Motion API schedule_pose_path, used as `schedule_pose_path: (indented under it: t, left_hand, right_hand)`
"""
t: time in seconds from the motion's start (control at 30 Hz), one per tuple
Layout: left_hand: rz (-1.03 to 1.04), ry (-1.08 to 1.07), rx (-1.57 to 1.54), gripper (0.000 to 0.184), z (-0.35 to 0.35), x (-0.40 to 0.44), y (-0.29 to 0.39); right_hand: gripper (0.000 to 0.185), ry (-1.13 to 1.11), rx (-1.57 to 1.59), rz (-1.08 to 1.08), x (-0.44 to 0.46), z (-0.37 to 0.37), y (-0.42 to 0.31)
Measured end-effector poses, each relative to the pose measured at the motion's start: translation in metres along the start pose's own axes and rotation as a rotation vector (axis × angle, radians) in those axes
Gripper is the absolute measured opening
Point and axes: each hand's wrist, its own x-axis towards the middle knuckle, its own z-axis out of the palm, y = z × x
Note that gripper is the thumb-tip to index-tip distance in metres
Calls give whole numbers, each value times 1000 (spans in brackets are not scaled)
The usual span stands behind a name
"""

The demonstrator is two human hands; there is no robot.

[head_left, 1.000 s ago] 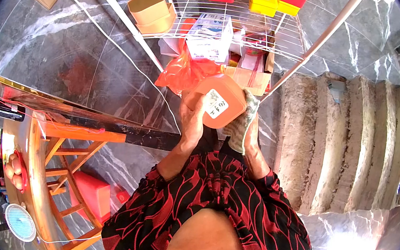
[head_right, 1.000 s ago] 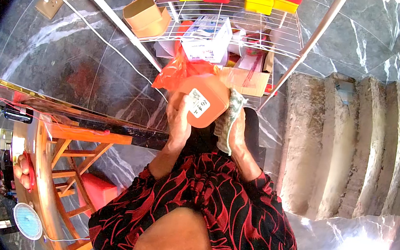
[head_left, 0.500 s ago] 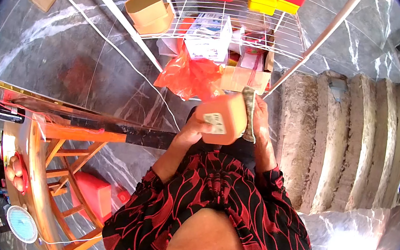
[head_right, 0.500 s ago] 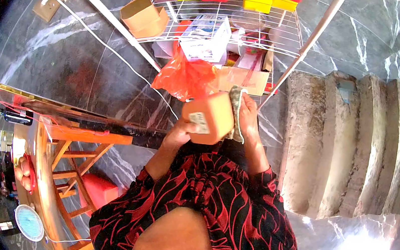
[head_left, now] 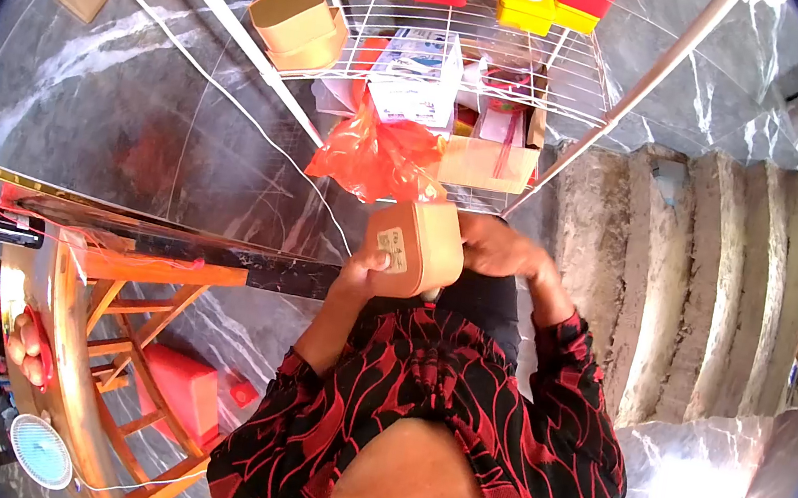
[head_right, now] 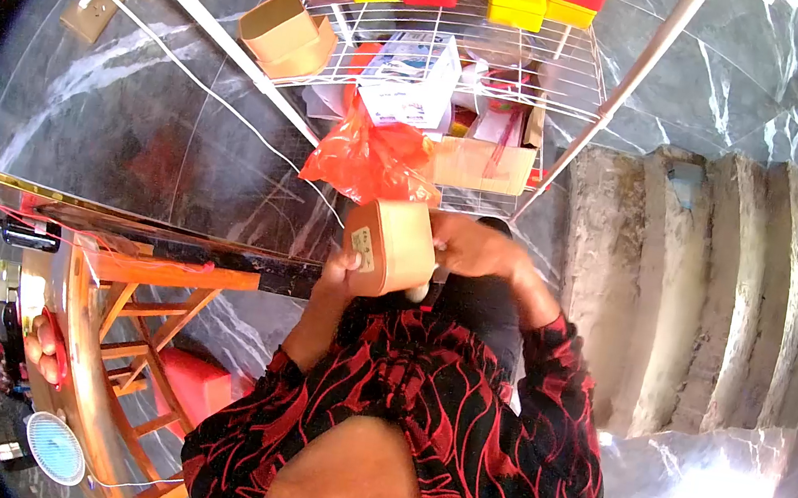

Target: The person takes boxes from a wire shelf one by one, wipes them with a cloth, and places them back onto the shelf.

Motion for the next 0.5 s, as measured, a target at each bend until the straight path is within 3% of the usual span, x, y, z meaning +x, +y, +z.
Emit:
schedule_pose_path:
  t: [0.03, 0.07, 0.1, 0.13, 0.2, 0.23, 0.33, 0.4, 0.43, 0.5]
  left_hand:
    - [-3, 13, -1, 57, 2, -4, 2]
    - [-4, 24, 7, 57, 4, -7, 4]
    - [-7, 34, 11, 57, 6, -10, 6]
    - [-12, 48, 17, 56, 8, -14, 9]
    - [-24, 76, 34, 56, 15, -22, 14]
    - [-31, 96, 38, 55, 20, -27, 17]
    - [-61, 136, 68, 55, 35, -43, 26]
    - [-83, 167, 82, 54, 41, -54, 28]
    - [-89, 179, 91, 54, 44, -59, 30]
    - [-112, 202, 98, 53, 46, -67, 30]
  right_hand:
    - [22, -7, -7, 48, -1, -17, 13]
    - [19, 162, -149, 172, 5, -39, -1]
    - [18, 521, -230, 156, 14, -52, 12]
    - [19, 739, -406, 198, 29, -73, 5]
    - [29, 954, -843, 109, 49, -114, 32]
    - [35, 984, -910, 206, 60, -129, 42]
    - [43, 1014, -1104, 200, 79, -149, 85]
    - [45, 872, -1100, 499, 85, -153, 101]
    - [45, 875, -1101, 491, 85, -157, 97]
    - [45, 664, -1033, 559, 81, -163, 91]
